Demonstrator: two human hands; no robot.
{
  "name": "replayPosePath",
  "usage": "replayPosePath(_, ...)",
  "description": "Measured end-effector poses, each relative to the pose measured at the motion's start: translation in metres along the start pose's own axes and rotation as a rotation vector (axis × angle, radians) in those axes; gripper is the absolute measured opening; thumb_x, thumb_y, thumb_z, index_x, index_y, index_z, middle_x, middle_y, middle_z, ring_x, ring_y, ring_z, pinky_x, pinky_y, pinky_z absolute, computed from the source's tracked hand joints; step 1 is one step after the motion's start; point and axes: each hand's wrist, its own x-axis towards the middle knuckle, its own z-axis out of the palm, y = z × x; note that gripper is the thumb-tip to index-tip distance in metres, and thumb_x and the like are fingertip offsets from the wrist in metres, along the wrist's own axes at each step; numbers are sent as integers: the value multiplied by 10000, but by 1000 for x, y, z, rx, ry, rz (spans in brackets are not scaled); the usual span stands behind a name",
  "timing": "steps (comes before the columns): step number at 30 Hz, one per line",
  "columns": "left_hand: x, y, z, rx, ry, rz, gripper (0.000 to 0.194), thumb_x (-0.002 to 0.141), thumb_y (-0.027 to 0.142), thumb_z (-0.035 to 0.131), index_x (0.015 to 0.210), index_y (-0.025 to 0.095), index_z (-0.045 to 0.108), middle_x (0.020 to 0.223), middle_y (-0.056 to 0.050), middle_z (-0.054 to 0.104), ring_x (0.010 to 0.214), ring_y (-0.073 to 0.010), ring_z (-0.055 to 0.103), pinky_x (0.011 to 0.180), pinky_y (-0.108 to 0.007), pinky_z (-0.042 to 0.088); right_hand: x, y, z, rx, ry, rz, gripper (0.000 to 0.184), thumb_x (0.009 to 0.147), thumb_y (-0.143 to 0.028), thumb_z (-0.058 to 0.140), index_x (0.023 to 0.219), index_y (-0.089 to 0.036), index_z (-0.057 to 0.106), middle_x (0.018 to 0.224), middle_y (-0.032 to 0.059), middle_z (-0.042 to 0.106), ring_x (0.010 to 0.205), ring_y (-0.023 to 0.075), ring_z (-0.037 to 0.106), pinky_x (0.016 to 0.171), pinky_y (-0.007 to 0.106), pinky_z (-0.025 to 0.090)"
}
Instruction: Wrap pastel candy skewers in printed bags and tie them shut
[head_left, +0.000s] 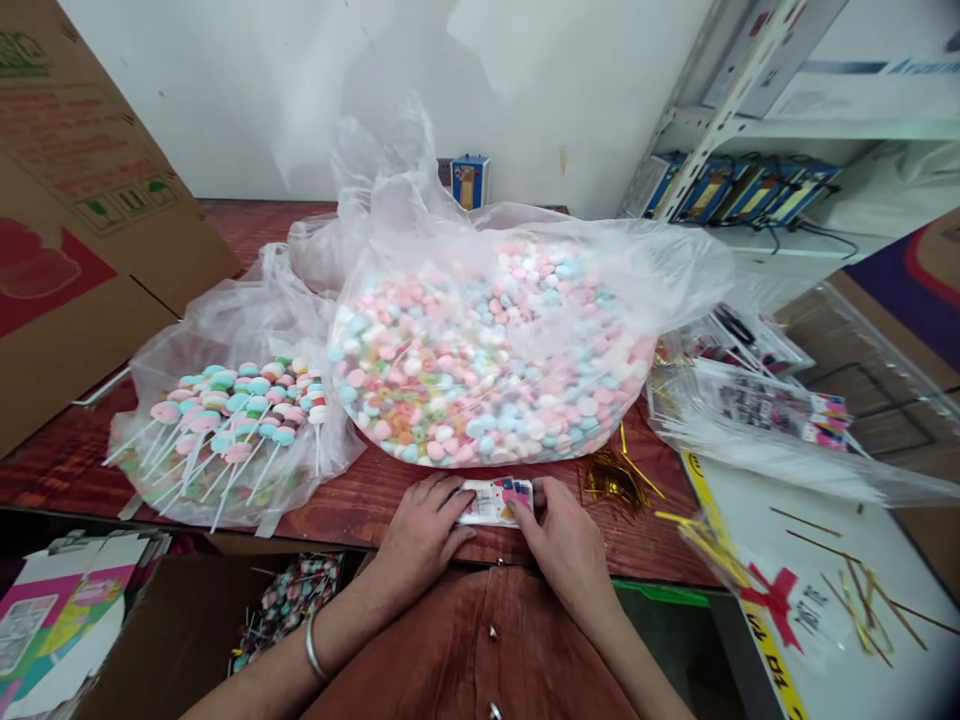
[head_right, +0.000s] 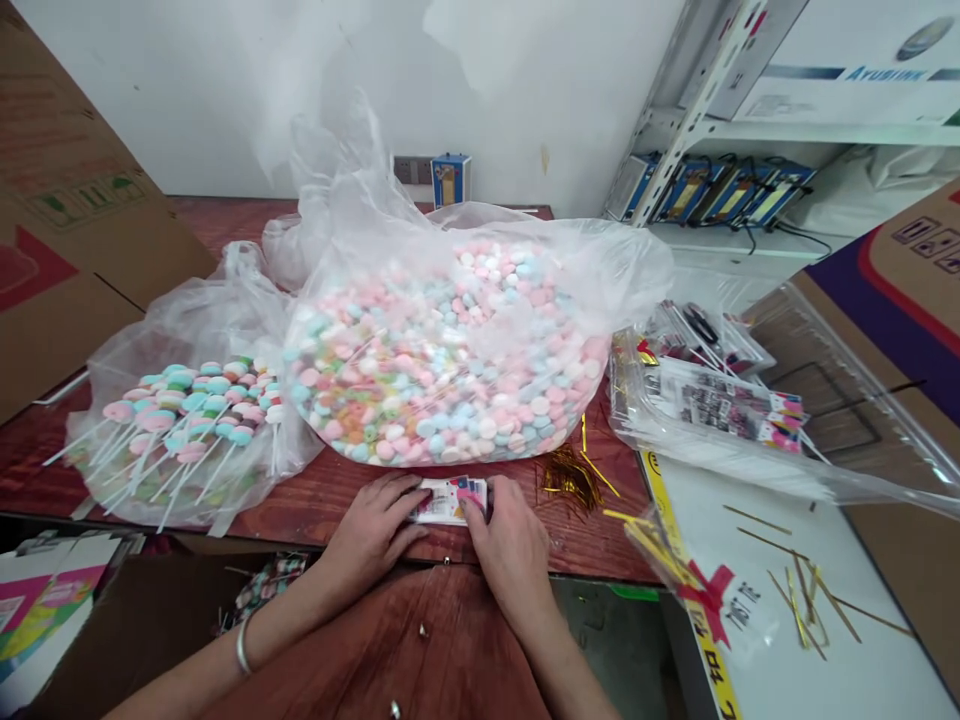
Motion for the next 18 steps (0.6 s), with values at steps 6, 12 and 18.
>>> replayPosePath(6, 9, -7, 5, -59, 11, 37, 301, 923, 231, 589, 1214, 193, 658, 1303, -145, 645, 1212, -290, 584, 1033, -483, 487, 17, -2, 10, -355, 72, -329, 198, 903, -272, 617, 1071, -176, 659, 994, 128, 679, 961, 314, 602, 802, 404, 448)
replayPosePath(12, 13, -10, 12, 11, 67, -10, 317, 956, 317, 549, 1218, 179, 663, 1272, -147, 664, 1180, -304, 600, 1016, -484, 485, -7, 1, -10, -341, 132, -419, 212, 974, -273, 549, 1152, -210, 644, 1124, 90, 691, 1088, 248, 596, 947, 381, 431)
replayPosePath(18, 10, -15, 14, 105, 134, 34, 396, 947, 410, 554, 1251, 169, 638, 1251, -164, 675, 1143, -317, 624, 980, -474, 496, -57, 61, -64, -531, 564, -325, 388, 931, -290, 611, 1297, -167, 569, 1237, 172, 651, 1172, 325, 559, 1011, 491, 390)
